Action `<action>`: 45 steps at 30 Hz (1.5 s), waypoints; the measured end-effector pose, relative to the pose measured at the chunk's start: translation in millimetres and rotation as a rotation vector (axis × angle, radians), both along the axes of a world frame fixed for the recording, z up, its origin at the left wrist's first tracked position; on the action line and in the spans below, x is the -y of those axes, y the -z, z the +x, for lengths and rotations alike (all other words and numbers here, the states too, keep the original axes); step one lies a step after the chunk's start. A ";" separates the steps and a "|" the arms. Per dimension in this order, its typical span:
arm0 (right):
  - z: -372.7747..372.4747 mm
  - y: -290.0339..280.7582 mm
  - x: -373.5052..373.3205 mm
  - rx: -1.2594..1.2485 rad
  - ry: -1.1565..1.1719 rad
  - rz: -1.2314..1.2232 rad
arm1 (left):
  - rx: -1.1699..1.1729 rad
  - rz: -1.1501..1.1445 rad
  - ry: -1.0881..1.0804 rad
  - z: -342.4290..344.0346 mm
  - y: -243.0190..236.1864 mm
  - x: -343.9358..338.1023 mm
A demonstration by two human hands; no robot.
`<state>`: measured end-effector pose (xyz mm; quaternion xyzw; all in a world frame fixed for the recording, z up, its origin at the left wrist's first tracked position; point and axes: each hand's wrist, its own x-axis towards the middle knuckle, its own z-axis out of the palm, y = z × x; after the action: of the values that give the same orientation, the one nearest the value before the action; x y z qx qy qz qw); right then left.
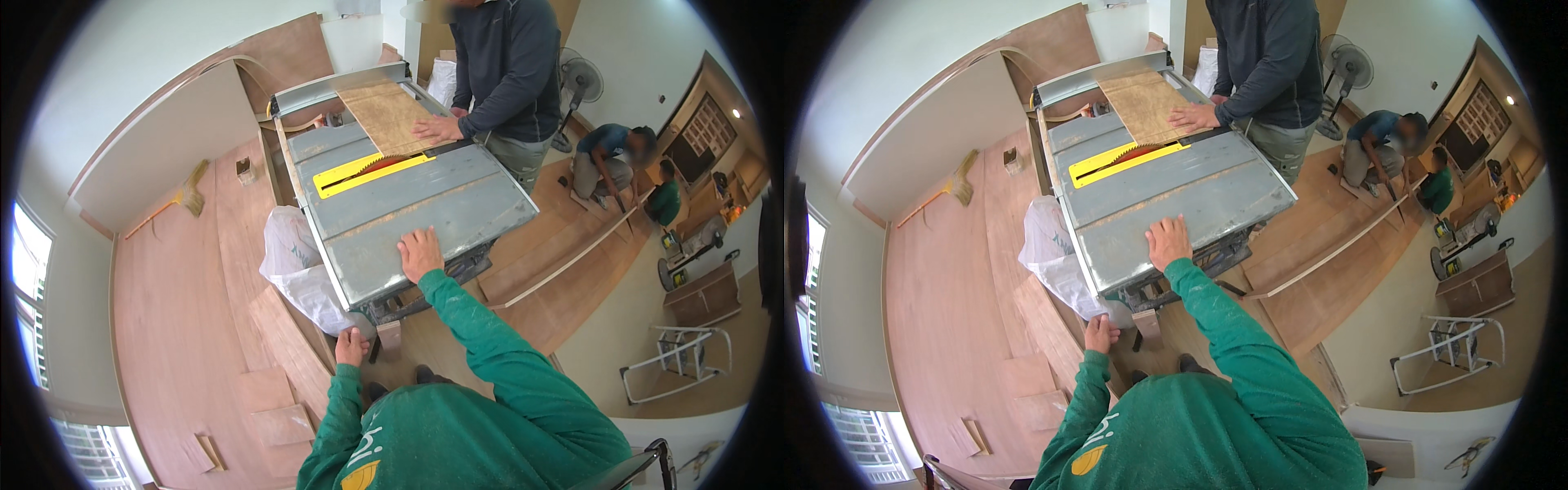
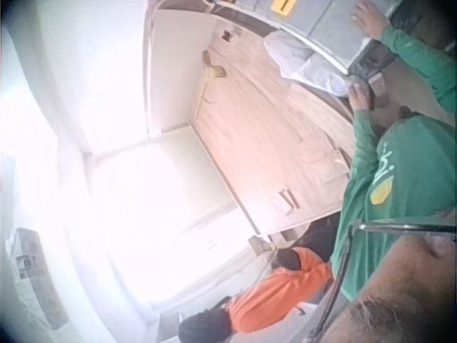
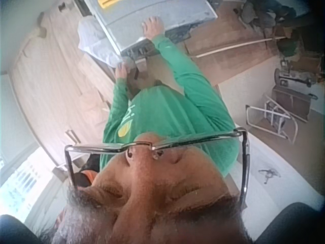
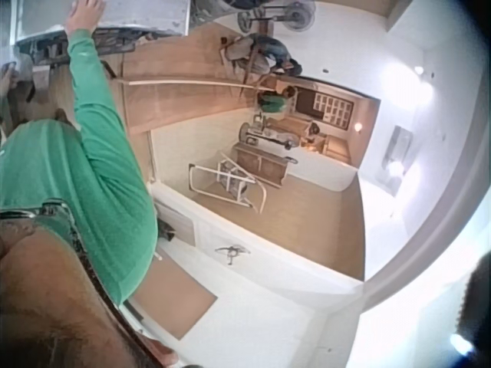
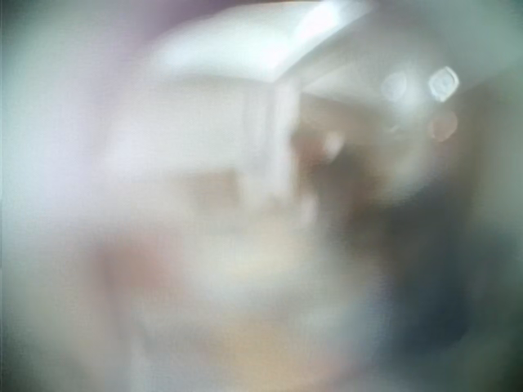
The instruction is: The person feeds wooden planks into a table saw operated by another worker, then stacks the cut pieces on a nearby surface. The person handles multiple planks one at a time and places them in a pile after cutting.
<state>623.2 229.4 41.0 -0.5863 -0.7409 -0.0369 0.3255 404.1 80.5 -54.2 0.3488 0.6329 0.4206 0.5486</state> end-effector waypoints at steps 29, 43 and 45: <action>-1.1 0.6 4.1 -0.029 -0.005 0.042 | -0.332 0.268 -0.111 12.9 -23.9 -30.0; 6.2 26.7 -14.5 0.088 -0.029 0.041 | -0.533 -0.014 0.132 -29.0 53.8 79.7; 6.5 27.4 -13.0 0.084 -0.022 0.018 | -0.507 -0.167 0.089 -45.0 92.3 112.0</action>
<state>629.7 242.5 13.6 -0.5730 -0.7601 -0.0645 0.2997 359.1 -31.5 -146.5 0.4239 0.7665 0.2418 0.4175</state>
